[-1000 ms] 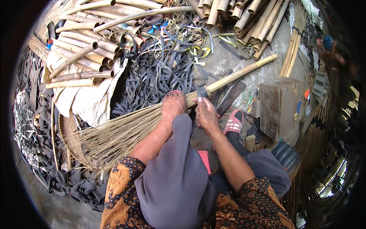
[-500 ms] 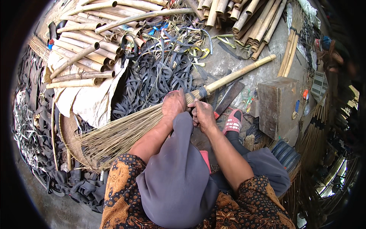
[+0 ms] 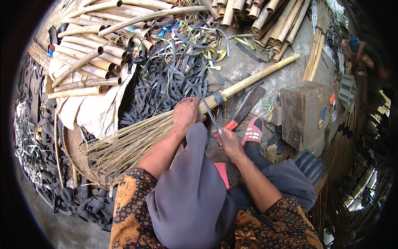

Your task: The person sits on the floor and ties a bundle of straw to a bamboo handle using strips of rubber. They then use scissors to cut additional rubber strips from a larger piece.

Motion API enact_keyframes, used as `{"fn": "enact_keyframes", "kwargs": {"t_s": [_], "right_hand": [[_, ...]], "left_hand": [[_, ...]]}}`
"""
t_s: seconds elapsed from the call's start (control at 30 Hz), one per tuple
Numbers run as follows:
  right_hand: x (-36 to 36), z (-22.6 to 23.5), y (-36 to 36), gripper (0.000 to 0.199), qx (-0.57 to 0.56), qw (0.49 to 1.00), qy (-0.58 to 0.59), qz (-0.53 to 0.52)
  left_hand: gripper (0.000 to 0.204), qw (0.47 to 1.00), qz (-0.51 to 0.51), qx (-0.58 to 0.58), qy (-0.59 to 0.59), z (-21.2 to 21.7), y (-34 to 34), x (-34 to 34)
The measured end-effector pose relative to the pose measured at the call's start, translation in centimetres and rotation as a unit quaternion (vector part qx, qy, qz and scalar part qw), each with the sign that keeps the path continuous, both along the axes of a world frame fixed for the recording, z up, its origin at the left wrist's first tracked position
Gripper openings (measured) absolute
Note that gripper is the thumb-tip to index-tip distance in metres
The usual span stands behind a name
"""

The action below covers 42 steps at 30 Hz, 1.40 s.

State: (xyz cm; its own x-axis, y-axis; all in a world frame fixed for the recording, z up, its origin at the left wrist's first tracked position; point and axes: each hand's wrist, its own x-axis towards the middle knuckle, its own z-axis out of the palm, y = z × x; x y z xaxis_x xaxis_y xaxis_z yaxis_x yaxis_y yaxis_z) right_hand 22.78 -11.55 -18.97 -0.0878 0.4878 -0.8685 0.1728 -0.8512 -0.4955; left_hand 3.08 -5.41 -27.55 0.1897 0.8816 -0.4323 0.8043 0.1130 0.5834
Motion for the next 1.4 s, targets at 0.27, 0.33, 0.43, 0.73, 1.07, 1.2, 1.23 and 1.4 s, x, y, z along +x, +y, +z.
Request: {"fn": "enact_keyframes", "kwargs": {"t_s": [0.27,0.33,0.43,0.73,1.07,1.2,1.23,1.4], "right_hand": [[4.4,-6.1,-2.6,0.034,0.207,0.946,-0.132,0.211],[4.6,-7.0,0.6,0.029,0.28,0.887,-0.192,0.313],[4.7,-6.1,6.0,0.023,0.351,0.838,-0.137,0.394],[2.7,-2.3,9.8,0.036,0.563,0.69,-0.164,0.424],[-0.7,2.0,12.2,0.041,0.064,0.942,-0.194,0.266],[-3.6,0.2,14.5,0.043,0.062,0.961,-0.093,0.255],[-3.7,-0.2,14.6,0.044,0.057,0.964,-0.071,0.252],[-1.3,1.5,10.2,0.049,0.136,0.989,0.007,0.056]], "left_hand": [[0.068,0.984,-0.015,-0.09,-0.153,6.7,1.2,-1.9],[0.065,0.967,-0.049,-0.126,-0.216,8.4,1.7,-2.3],[0.062,0.918,-0.11,-0.218,-0.312,9.8,2.9,-2.6],[0.063,0.802,-0.115,-0.388,-0.438,7.8,3.8,-2.0],[0.068,0.99,-0.079,-0.11,-0.04,5.3,1.8,1.1],[0.069,0.992,-0.081,-0.093,-0.011,4.6,0.7,1.8],[0.07,0.993,-0.076,-0.087,-0.007,4.3,0.5,1.8],[0.068,0.997,-0.025,-0.069,-0.036,2.9,0.1,2.1]]}}
